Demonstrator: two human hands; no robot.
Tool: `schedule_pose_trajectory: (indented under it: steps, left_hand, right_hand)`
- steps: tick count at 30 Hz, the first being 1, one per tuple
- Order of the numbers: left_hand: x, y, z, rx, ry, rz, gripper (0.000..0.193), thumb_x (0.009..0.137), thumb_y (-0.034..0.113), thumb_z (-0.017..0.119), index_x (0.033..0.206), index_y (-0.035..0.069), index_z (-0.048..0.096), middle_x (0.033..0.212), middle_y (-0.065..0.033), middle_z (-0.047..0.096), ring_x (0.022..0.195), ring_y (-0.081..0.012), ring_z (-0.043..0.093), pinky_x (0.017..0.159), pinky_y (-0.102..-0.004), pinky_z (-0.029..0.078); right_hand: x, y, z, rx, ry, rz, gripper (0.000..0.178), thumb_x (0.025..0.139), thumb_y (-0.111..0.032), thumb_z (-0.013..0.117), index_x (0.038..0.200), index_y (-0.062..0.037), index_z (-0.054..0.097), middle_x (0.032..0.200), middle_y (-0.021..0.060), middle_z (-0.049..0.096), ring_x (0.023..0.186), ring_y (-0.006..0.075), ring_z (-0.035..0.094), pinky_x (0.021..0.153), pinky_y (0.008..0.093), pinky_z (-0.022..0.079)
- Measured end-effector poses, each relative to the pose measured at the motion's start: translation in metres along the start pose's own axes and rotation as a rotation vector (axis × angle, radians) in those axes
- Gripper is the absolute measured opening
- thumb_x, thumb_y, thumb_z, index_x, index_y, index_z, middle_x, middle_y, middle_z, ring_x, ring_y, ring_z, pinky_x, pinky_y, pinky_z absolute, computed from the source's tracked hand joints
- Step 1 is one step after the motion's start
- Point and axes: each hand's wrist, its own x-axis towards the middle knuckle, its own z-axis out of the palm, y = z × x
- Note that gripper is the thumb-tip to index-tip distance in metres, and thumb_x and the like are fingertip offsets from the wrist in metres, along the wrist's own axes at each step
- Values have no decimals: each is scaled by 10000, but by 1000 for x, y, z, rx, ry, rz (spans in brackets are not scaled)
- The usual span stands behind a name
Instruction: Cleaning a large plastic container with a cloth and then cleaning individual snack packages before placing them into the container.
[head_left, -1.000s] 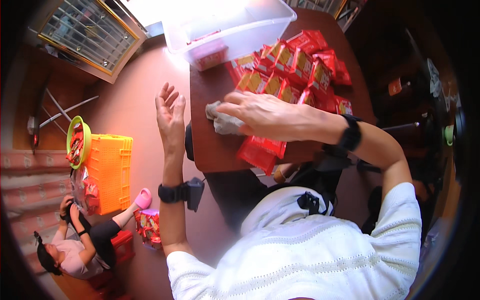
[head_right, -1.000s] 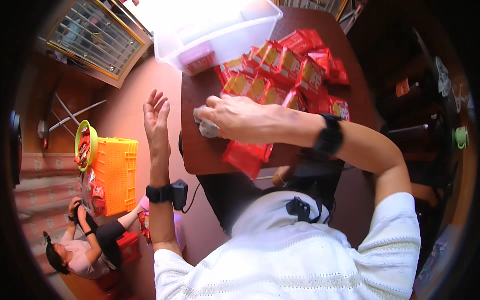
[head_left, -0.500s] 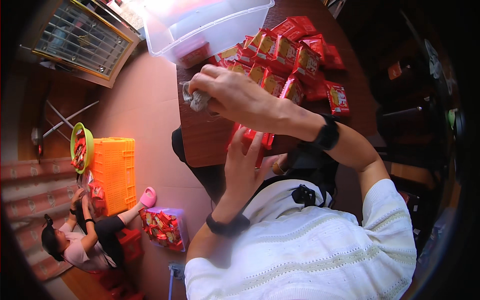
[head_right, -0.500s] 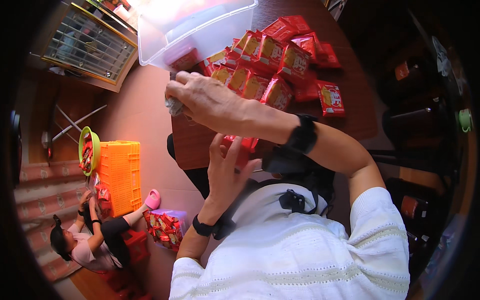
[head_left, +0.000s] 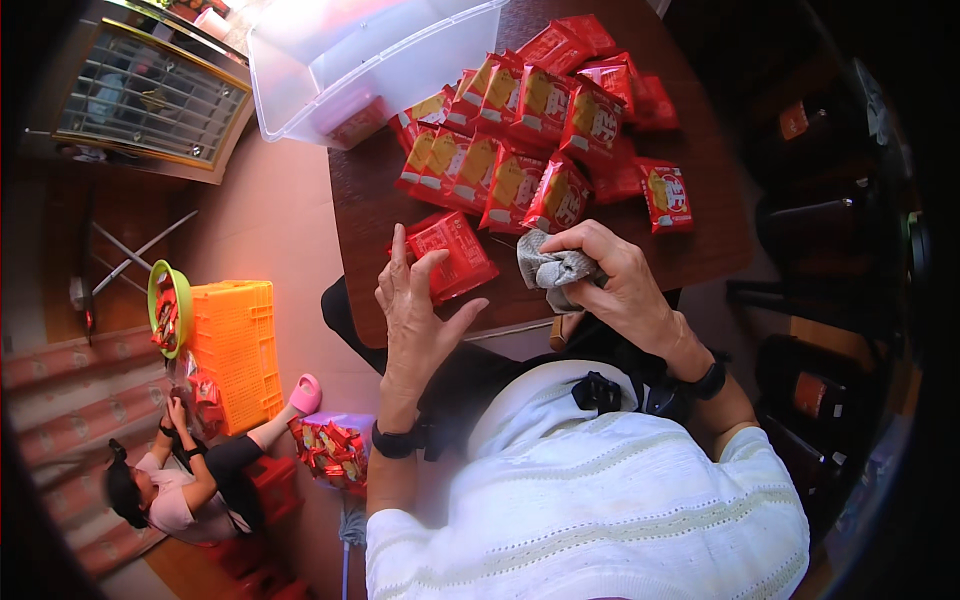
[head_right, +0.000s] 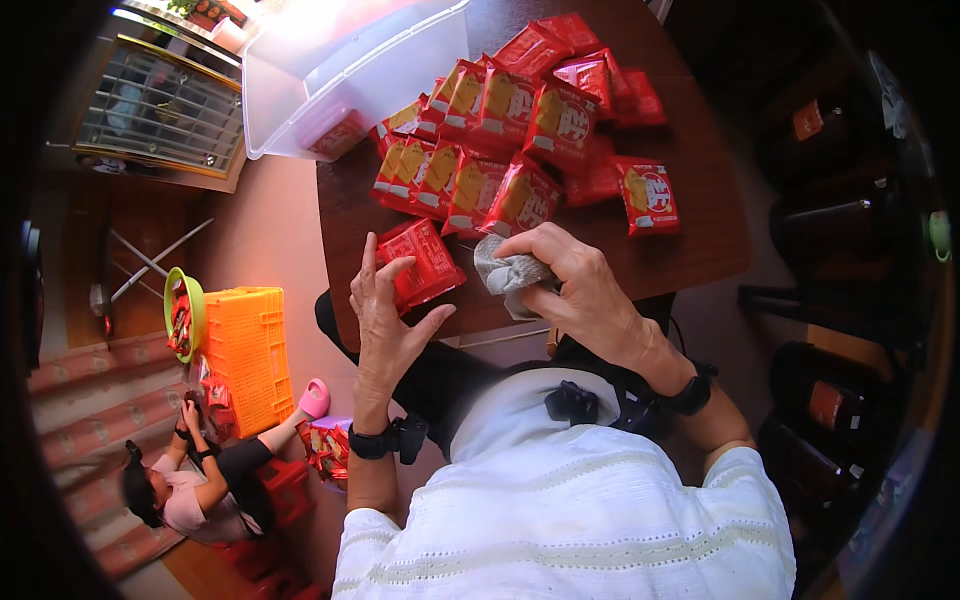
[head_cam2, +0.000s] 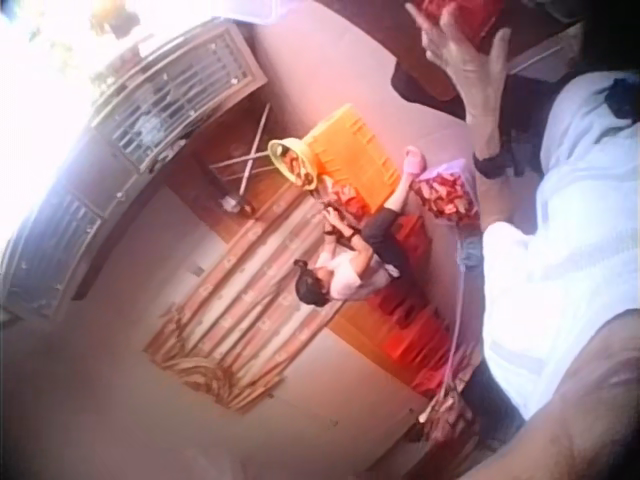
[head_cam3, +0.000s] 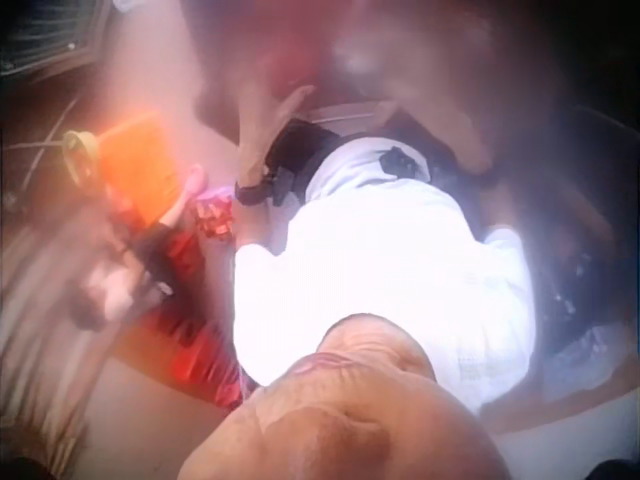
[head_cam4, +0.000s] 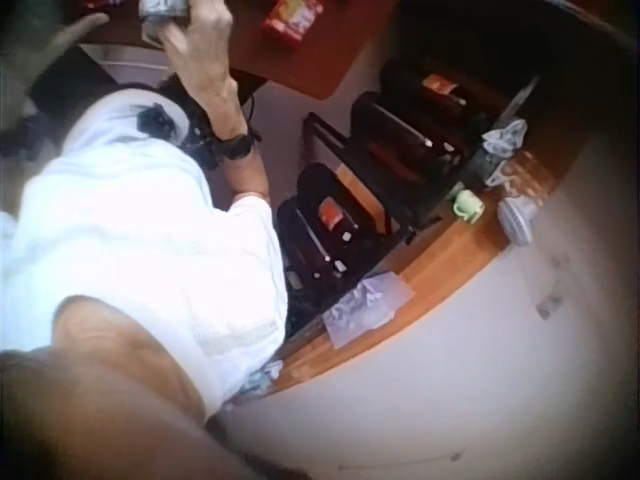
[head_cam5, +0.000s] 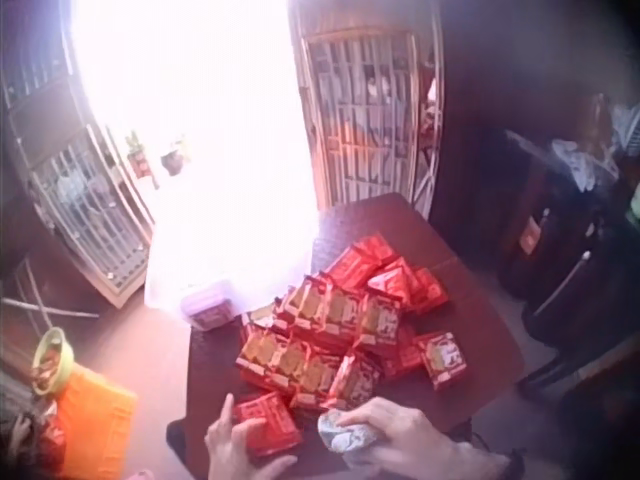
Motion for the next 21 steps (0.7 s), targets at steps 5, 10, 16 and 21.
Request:
schedule_pose_trajectory:
  steps: [5,10,16,21]
  left_hand:
    - [4,-5,2,29,24,16,759,643,250,850,1285,128,463,1445,-159,356,1263,-348,373,1032,-462,284]
    - [2,-4,-1,-115,111,13,855,623,204,865,1327,95,392,1358,-152,407,1248,-353,394,1033,-465,302]
    - [-15,-4,9,-763,290,-42,913,668,30,819,1385,94,258,1353,-147,355,1231,-262,453,1000,-395,446]
    - [-20,11,-3,-318,376,5,966,638,6,830,1380,114,221,1360,-131,361,1242,-250,409,1040,-368,372]
  right_hand:
    - [-1,2,8,58,11,49,360,717,33,654,1064,-43,593,982,127,600,914,289,615,798,358,490]
    - [13,-7,23,66,-51,-52,406,702,48,690,1078,-68,592,1034,121,586,937,310,600,799,383,501]
    - [22,-17,59,13,-13,-247,419,721,3,701,1113,-97,592,1094,104,576,1025,320,568,868,397,491]
    - [31,-17,88,-244,-132,-521,395,801,-82,653,1185,-146,592,1260,88,554,1184,279,510,980,399,383]
